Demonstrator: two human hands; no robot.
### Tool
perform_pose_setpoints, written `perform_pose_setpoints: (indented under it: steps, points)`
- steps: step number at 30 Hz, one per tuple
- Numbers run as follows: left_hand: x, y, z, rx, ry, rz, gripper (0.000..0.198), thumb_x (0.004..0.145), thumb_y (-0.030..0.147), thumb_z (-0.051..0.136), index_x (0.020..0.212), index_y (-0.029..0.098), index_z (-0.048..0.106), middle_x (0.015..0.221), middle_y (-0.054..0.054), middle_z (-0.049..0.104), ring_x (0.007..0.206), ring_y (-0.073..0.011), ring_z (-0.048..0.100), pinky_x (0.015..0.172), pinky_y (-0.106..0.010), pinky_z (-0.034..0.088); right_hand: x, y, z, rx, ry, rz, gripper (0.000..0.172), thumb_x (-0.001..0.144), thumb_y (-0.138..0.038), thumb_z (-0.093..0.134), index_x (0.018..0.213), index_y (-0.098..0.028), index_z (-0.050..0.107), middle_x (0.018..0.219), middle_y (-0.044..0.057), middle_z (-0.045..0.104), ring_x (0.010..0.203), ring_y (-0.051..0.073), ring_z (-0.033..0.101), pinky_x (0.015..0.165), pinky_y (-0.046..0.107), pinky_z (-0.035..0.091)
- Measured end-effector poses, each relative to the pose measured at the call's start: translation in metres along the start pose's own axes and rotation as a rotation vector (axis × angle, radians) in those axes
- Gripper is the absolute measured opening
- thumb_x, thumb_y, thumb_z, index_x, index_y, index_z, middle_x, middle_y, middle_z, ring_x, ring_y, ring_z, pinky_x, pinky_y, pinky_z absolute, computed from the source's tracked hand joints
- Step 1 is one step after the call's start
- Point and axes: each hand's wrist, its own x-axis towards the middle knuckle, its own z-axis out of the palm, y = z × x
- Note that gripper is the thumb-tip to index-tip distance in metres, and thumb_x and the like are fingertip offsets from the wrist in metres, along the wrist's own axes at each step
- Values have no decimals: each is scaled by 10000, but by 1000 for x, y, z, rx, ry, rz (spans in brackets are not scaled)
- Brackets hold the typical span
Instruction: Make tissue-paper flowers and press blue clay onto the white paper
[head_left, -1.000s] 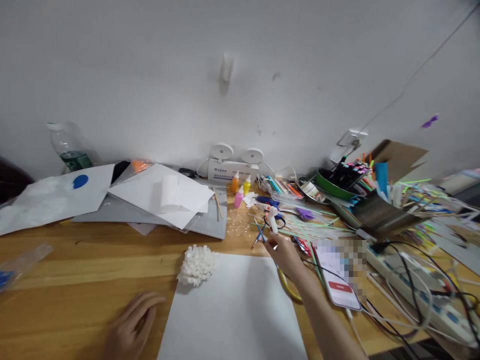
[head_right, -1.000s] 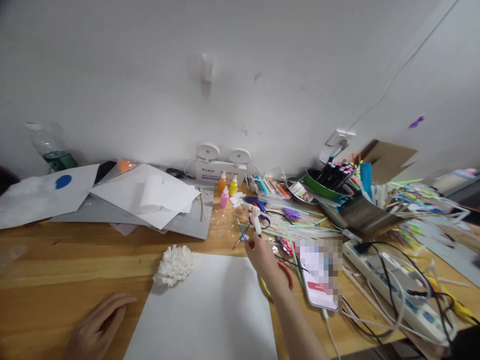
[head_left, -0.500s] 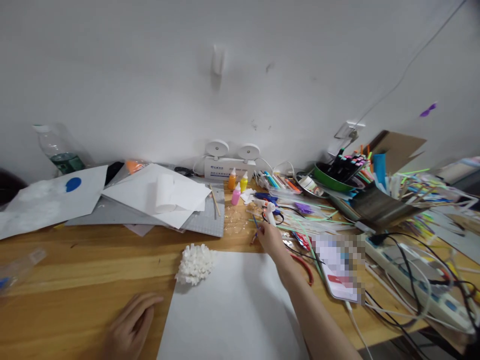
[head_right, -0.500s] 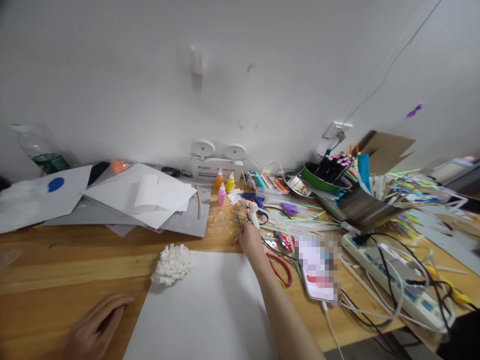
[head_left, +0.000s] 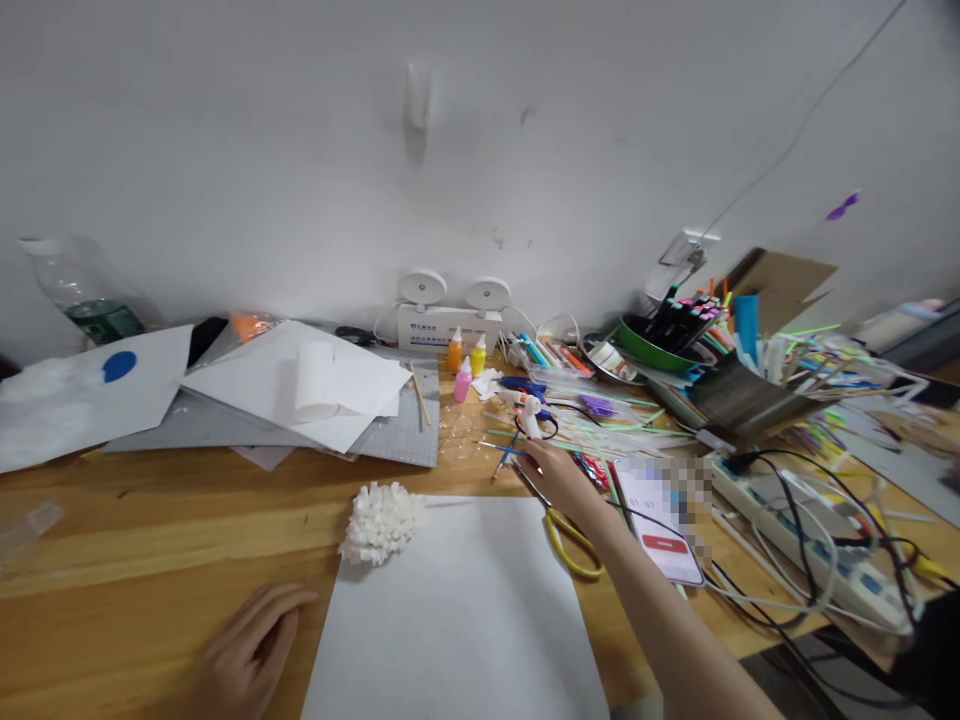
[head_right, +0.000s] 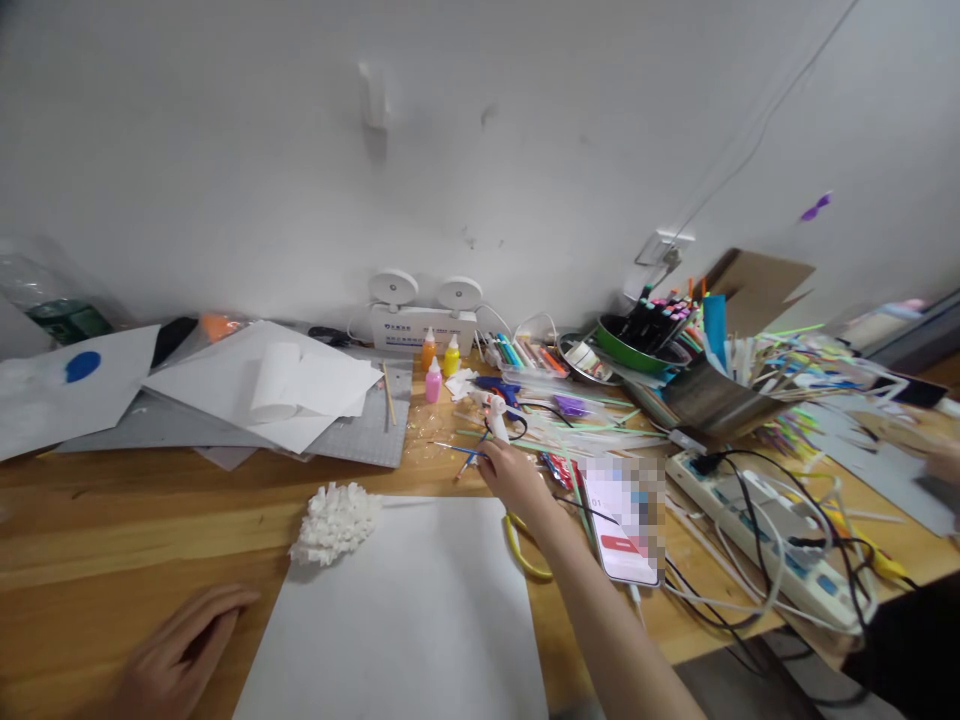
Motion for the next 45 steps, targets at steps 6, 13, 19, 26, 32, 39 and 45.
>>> perform_pose_setpoints:
  steps: [6,13,19,26,32,39,45]
  points:
    - [-3,-1,0,3,-21,-20,159,780,279,472,830,241,619,864,-1,665,801,-139,628,737,-201,502,34,1,19,-139,-79,115,201,810,-108,433,872,-162,616,852,125,627,806,233,597,647,279,385]
    - [-4,-1,0,1,-30,-71,171,788,287,463,809,250,629,846,14,670,786,-126,631,727,-184,501,49,4,22,-173,-137,52,216,782,-68,447,869,-159,622,884,129,627,847,238,591,666,287,389]
    - [-4,-2,0,-3,-2,-72,179,783,305,469,804,244,636,845,4,674,793,-137,632,736,-202,502,43,-3,11,-80,-82,-71,175,817,-132,443,898,-173,592,961,107,582,848,214,567,665,268,390]
    - [-5,-4,0,2,-44,-105,188,788,310,463,815,243,637,868,1,677,803,-141,633,727,-203,508,8,-38,-27,553,72,-119,83,802,-259,488,790,-185,524,706,-7,491,629,121,468,552,220,364]
    - [-1,7,-4,-21,44,-115,172,773,320,489,791,245,643,847,5,676,799,-150,633,734,-216,503,-39,-73,-48,1531,-293,88,197,755,-344,580,799,-176,488,537,-94,274,394,34,190,375,189,150]
    - [35,101,-7,-394,-51,-170,148,799,259,477,852,220,609,859,-18,645,835,-155,591,759,-243,471,-72,-97,-40,1696,-339,171,227,703,-348,646,776,-186,505,651,-65,414,357,-8,205,356,192,140]
    - [66,166,20,-657,-415,-234,228,802,358,475,723,183,599,648,-16,573,579,-119,483,538,-228,389,-85,-113,-26,1546,-163,166,204,715,-336,638,750,-181,511,552,-66,424,404,27,325,377,181,194]
